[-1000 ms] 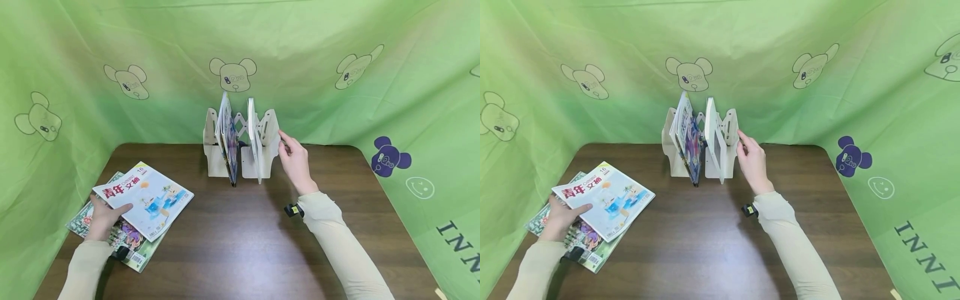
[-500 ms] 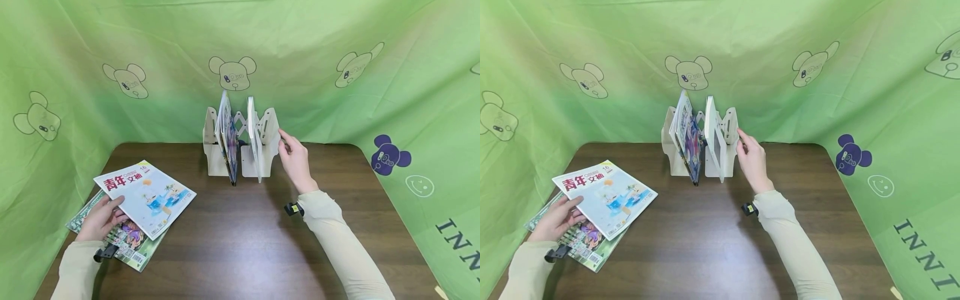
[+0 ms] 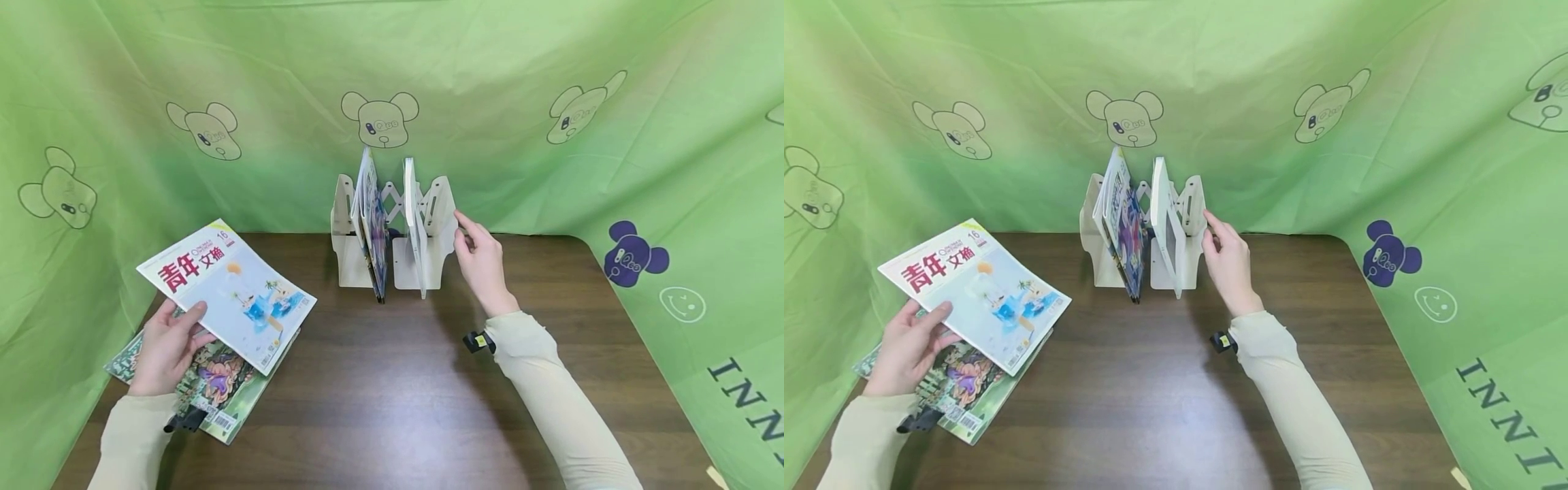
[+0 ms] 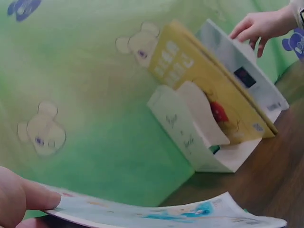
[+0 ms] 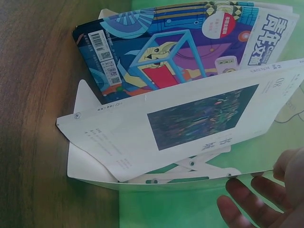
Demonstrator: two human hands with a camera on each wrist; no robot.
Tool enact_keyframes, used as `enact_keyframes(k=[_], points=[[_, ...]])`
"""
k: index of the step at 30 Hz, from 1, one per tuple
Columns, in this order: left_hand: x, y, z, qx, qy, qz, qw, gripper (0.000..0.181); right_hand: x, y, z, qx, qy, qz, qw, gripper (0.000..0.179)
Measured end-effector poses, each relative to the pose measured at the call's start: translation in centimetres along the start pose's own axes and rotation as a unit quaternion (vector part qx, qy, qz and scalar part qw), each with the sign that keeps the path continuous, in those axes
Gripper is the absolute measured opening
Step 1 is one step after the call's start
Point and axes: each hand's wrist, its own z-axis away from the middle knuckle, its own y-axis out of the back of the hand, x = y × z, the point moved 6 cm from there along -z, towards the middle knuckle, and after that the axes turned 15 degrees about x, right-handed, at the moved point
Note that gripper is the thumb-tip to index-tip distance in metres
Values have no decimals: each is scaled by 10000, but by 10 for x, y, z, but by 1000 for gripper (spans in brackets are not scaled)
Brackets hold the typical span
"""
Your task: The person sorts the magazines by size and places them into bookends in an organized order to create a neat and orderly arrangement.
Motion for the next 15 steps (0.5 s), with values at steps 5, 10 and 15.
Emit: enact_keyframes(k=[5, 10, 15], points=[[9, -17, 9, 362, -442, -556, 9968, 43, -1, 1, -1, 51, 38, -4, 10000, 38], [16, -32, 18, 590, -854, -1064, 9889, 47, -2, 0, 0, 31, 76, -16, 10000, 38], [21, -42, 26, 766, -1160, -1173, 9833, 44, -2, 1, 0, 11, 74, 27, 10000, 38]])
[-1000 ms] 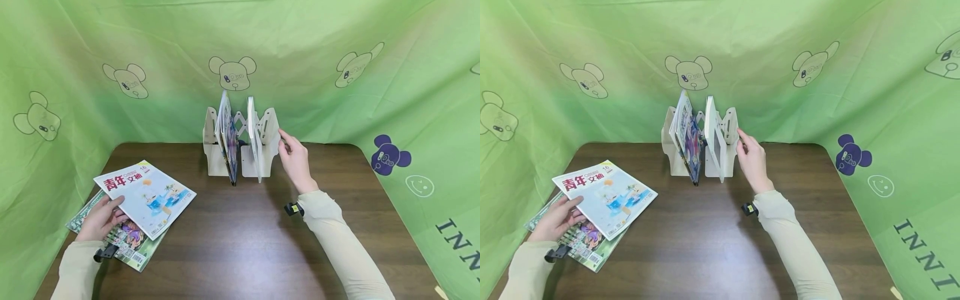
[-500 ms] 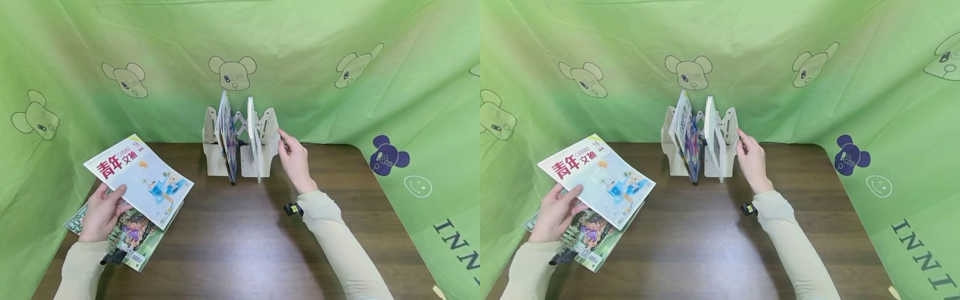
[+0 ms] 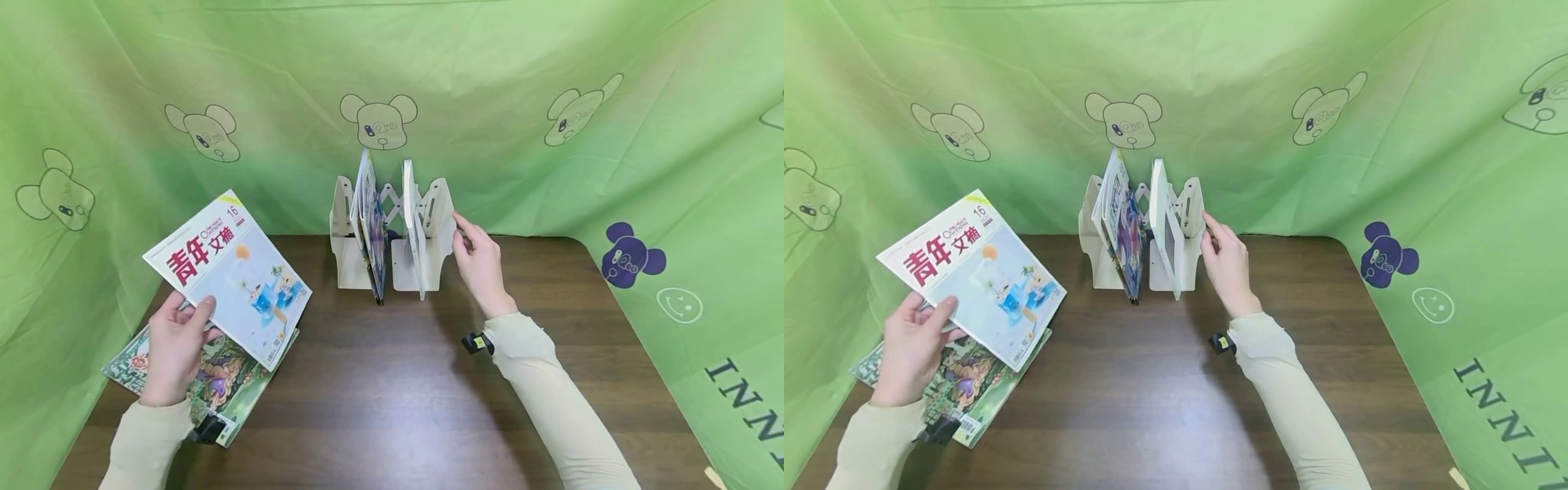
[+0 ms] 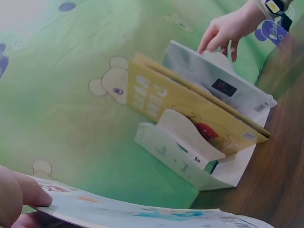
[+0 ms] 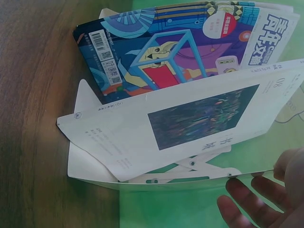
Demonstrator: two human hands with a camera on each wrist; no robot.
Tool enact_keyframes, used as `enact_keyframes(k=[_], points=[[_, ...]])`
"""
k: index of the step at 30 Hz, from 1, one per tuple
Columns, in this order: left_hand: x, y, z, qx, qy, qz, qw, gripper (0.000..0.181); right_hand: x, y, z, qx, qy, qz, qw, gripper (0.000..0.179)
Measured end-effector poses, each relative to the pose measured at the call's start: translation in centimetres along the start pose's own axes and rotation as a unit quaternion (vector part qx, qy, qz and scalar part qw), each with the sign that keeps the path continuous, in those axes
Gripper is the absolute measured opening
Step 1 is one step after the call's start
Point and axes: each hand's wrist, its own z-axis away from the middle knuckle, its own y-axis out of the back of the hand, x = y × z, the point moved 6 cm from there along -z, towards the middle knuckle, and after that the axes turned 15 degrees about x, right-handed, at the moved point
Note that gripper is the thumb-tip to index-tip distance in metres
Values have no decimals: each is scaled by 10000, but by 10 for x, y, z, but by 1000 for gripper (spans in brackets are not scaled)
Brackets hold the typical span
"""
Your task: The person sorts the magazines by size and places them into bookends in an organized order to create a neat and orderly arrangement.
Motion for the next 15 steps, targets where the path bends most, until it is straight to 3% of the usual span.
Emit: enact_keyframes(k=[6, 15], points=[[6, -8, 8, 393, -229, -265, 9986, 34, 0, 0, 0, 54, 22, -17, 10000, 37], [14, -21, 23, 354, -554, -846, 9942, 32, 1, -1, 0, 72, 16, 13, 10000, 37]])
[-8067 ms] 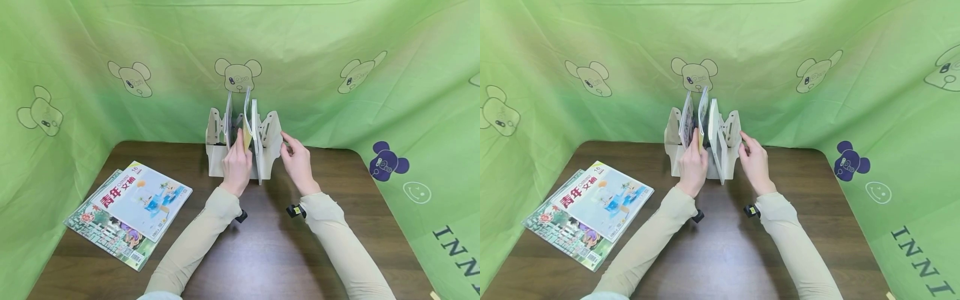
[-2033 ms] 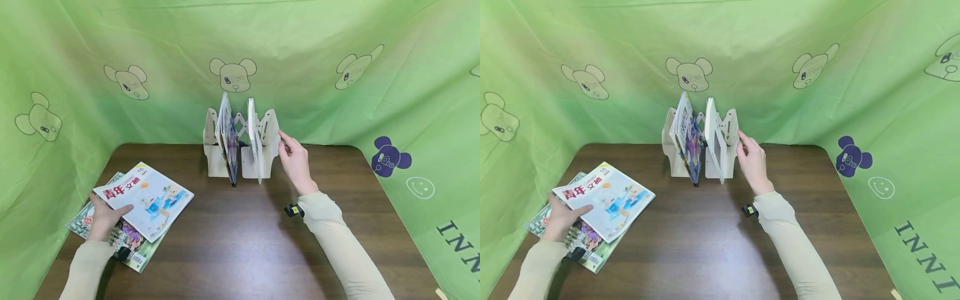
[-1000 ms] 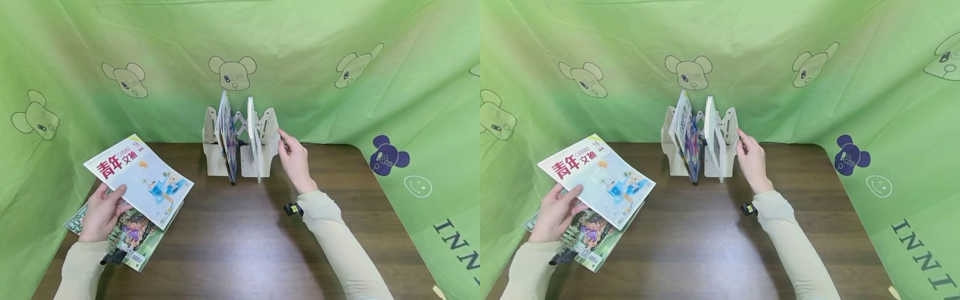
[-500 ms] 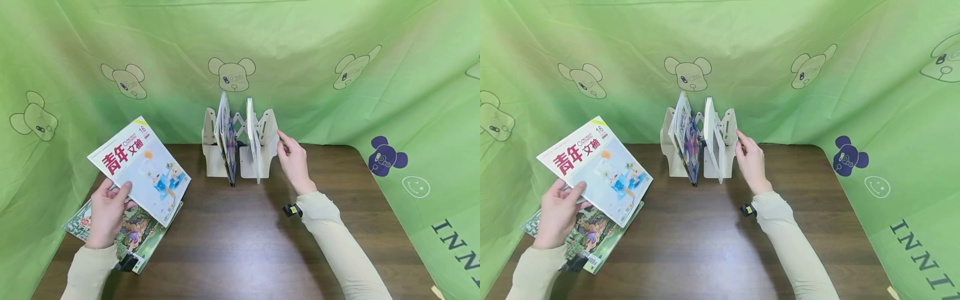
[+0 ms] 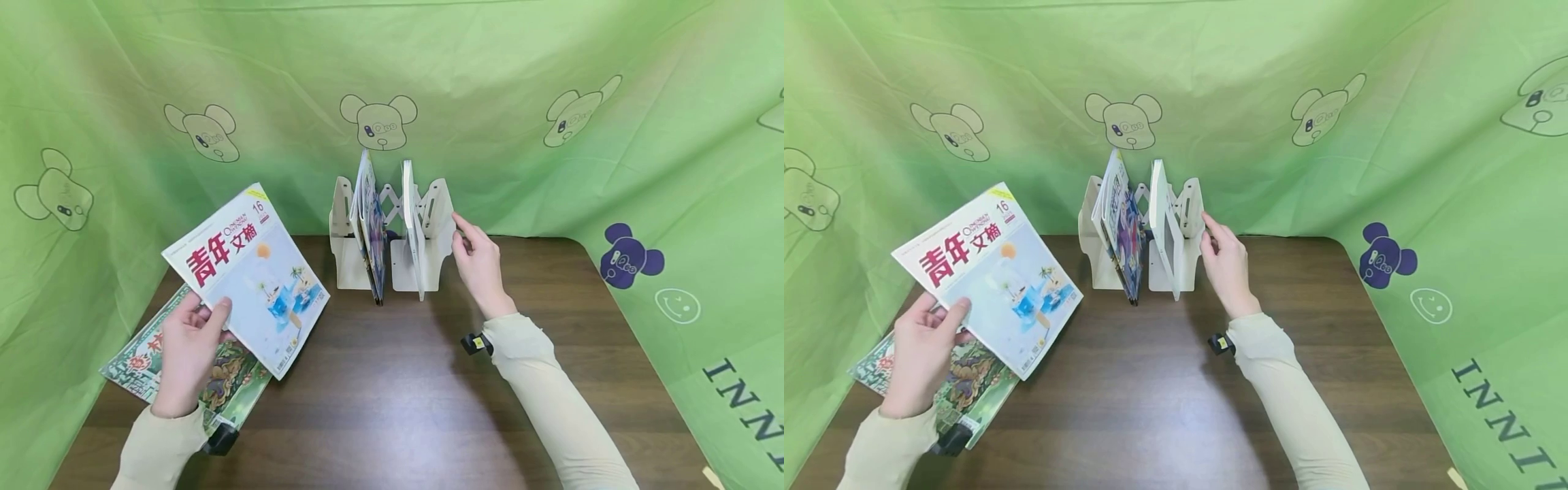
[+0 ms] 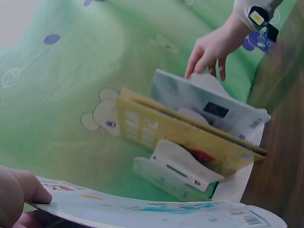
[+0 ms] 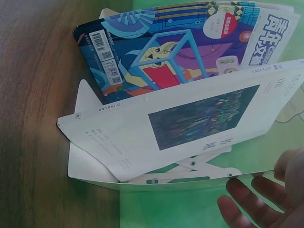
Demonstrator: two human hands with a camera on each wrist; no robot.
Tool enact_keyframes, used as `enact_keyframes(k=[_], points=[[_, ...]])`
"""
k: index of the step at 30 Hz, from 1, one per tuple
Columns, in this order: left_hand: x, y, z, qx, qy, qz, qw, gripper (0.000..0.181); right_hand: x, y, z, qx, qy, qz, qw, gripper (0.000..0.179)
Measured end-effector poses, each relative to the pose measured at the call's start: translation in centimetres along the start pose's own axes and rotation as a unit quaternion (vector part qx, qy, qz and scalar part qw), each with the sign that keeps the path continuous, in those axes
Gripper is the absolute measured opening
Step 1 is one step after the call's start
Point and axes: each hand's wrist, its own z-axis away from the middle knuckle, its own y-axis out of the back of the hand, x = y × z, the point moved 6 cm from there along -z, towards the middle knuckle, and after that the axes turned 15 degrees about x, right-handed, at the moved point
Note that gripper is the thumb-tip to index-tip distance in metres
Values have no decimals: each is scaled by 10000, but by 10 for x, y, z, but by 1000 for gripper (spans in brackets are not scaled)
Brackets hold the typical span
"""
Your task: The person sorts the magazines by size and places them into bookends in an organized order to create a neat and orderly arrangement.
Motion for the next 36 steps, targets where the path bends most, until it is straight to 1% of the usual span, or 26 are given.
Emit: enact_keyframes(k=[6, 9, 14, 17, 20, 22, 25, 30, 36], points=[[11, -6, 12, -261, -209, 163, 9993, 32, -2, 1, 1, -19, -44, -6, 10000, 38], [17, -9, 18, -315, -324, 107, 9989, 30, -1, 0, 0, -40, -46, -4, 10000, 39], [26, -12, 28, -188, -599, -254, 9977, 23, 0, -1, 0, -82, -48, -12, 10000, 39], [33, -13, 35, -84, -907, -589, 9941, 19, -1, -1, -1, -83, -62, -11, 9999, 39], [37, -16, 41, -123, -1184, -717, 9903, 18, -1, -1, -1, -53, -47, -13, 10000, 39], [40, -18, 45, -212, -1286, -700, 9890, 20, 0, -1, -1, -25, -35, -16, 10000, 38], [41, -20, 48, -353, -1283, -603, 9893, 22, 0, -1, -1, 2, 9, -13, 10000, 38], [42, -24, 55, -447, -1291, -593, 9888, 22, 1, -1, 0, 4, 19, -9, 10000, 39], [43, -32, 64, -562, -1563, -552, 9846, 22, 0, -1, 0, 17, 54, 2, 10000, 39]])
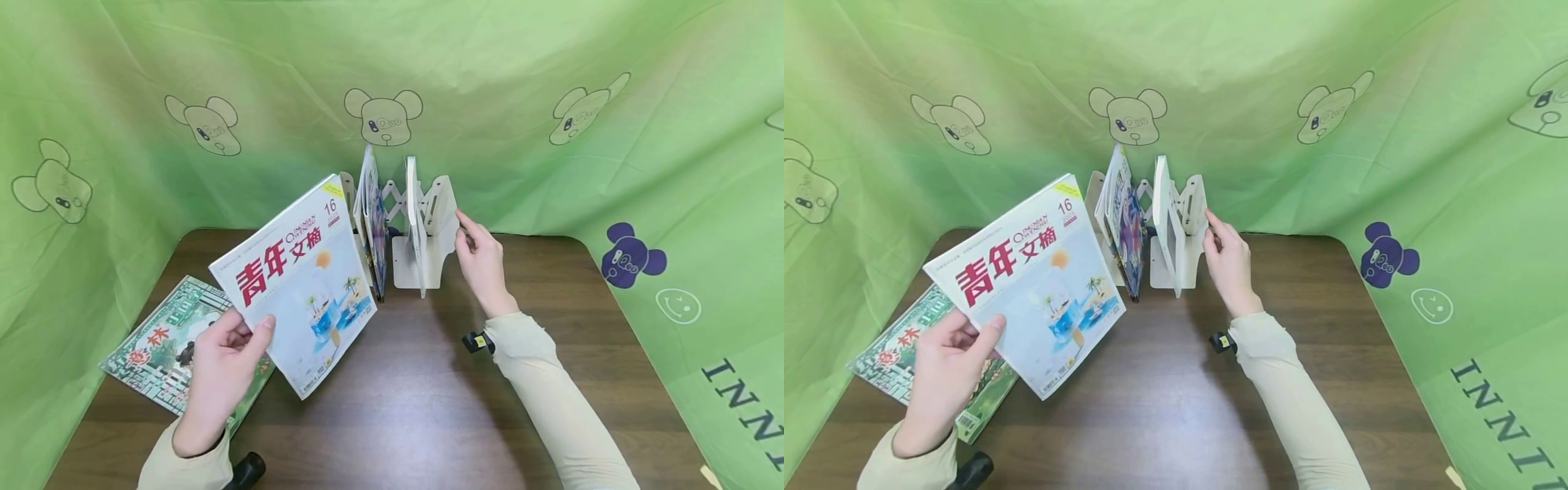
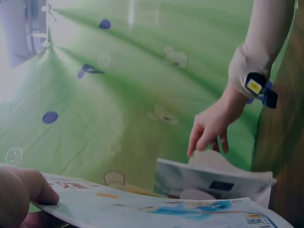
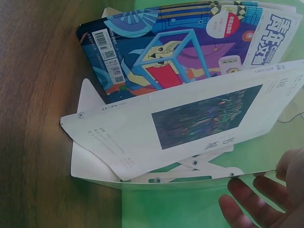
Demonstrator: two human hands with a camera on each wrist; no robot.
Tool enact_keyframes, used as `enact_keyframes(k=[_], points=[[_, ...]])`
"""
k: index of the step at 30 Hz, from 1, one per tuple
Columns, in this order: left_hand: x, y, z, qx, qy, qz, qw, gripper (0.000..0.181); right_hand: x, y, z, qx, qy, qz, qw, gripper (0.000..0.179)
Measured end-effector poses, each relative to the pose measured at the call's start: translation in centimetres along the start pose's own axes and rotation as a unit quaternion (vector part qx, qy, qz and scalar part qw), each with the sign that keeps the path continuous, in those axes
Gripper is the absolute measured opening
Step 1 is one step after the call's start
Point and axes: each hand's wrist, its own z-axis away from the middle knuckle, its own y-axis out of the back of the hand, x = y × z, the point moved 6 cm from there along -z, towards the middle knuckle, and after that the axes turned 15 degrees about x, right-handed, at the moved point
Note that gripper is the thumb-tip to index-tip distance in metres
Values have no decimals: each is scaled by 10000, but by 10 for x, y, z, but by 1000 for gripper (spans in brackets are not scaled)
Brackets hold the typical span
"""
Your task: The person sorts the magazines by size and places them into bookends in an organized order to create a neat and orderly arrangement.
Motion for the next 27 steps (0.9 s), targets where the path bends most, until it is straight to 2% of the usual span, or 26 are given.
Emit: enact_keyframes(k=[9, 16, 21, 27], points=[[9, -24, 8, -437, -169, 347, 9983, 28, -1, 1, 1, 20, 69, -14, 10000, 38], [12, -45, 6, -705, -226, 493, 9960, 34, -2, 2, 1, 9, 11, -51, 10000, 38], [9, -60, 2, -707, -368, 365, 9962, 34, -2, 2, 1, -3, -33, -56, 10000, 39], [7, -77, -2, -617, -734, 365, 9947, 31, -1, 1, 0, -21, -85, -88, 9999, 39]])
